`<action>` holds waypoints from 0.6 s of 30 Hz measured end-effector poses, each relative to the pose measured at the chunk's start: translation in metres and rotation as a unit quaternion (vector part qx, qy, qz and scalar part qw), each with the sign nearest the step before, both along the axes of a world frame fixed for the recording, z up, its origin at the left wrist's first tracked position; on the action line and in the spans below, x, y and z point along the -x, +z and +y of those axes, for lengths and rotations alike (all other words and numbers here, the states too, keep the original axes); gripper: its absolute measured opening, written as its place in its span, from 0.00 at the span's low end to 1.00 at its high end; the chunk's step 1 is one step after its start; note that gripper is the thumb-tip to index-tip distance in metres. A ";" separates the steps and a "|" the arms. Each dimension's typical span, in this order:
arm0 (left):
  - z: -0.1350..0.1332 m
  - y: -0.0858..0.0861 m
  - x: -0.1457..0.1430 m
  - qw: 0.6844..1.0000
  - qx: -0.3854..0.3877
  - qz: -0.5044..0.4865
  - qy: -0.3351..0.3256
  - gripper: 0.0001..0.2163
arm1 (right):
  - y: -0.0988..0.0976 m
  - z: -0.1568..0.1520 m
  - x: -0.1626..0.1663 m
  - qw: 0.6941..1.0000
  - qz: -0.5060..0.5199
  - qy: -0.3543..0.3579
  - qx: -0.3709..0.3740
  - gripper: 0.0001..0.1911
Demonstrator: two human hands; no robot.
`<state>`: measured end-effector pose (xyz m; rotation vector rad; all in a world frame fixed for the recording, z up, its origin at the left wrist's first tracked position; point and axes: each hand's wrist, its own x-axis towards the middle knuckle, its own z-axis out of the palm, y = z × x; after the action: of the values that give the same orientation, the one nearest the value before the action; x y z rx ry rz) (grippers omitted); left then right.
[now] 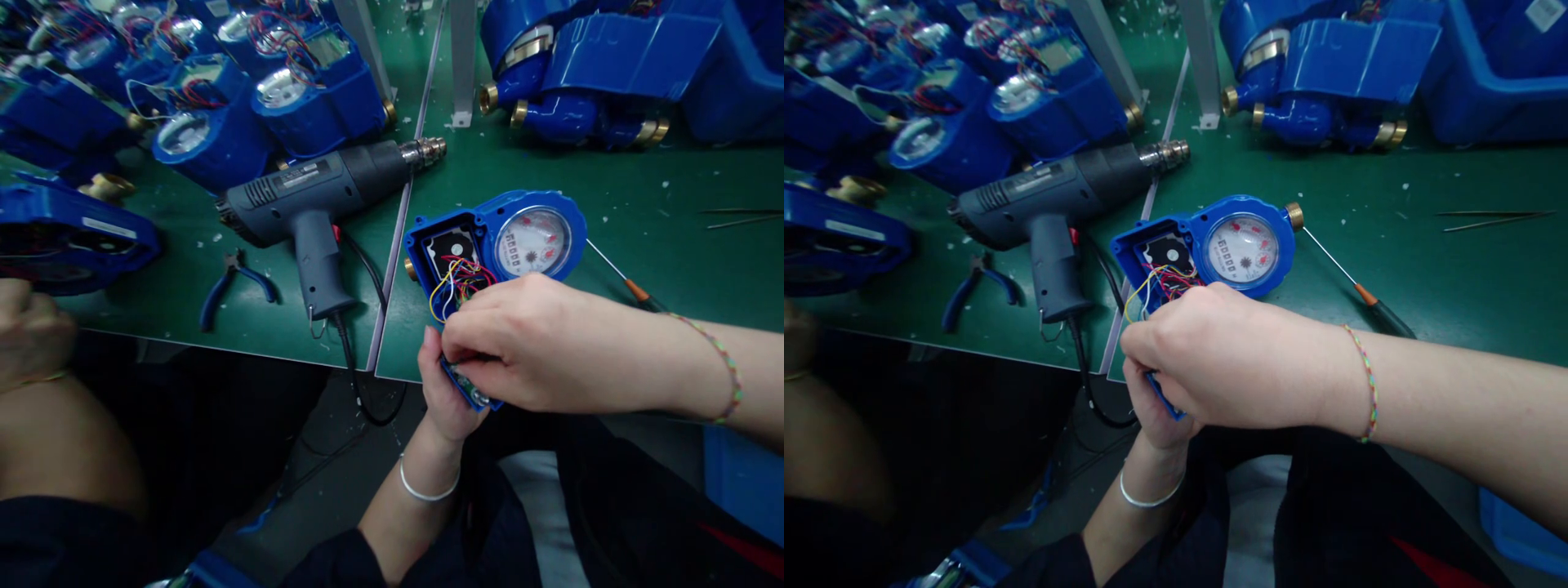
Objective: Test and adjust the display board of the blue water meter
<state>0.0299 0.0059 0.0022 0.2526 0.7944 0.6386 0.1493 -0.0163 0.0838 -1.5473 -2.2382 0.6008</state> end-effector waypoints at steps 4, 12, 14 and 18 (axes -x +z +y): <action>-0.001 -0.003 0.001 0.999 -0.025 0.000 0.020 0.17 | 0.001 -0.001 0.003 0.999 0.000 -0.033 -0.014 0.05; -0.002 -0.005 0.001 0.998 -0.065 -0.025 0.003 0.20 | 0.009 0.002 0.008 0.996 0.001 -0.086 0.016 0.04; -0.002 -0.005 0.000 0.997 -0.066 -0.047 -0.005 0.21 | 0.009 0.001 0.008 0.995 -0.003 -0.095 0.026 0.04; -0.003 -0.005 -0.002 0.996 -0.072 -0.050 -0.002 0.20 | 0.007 0.001 0.008 0.994 0.002 -0.106 0.032 0.04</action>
<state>0.0318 0.0033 -0.0032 0.3506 0.6518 0.7003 0.1408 -0.0153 0.0913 -1.7854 -2.0338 0.6163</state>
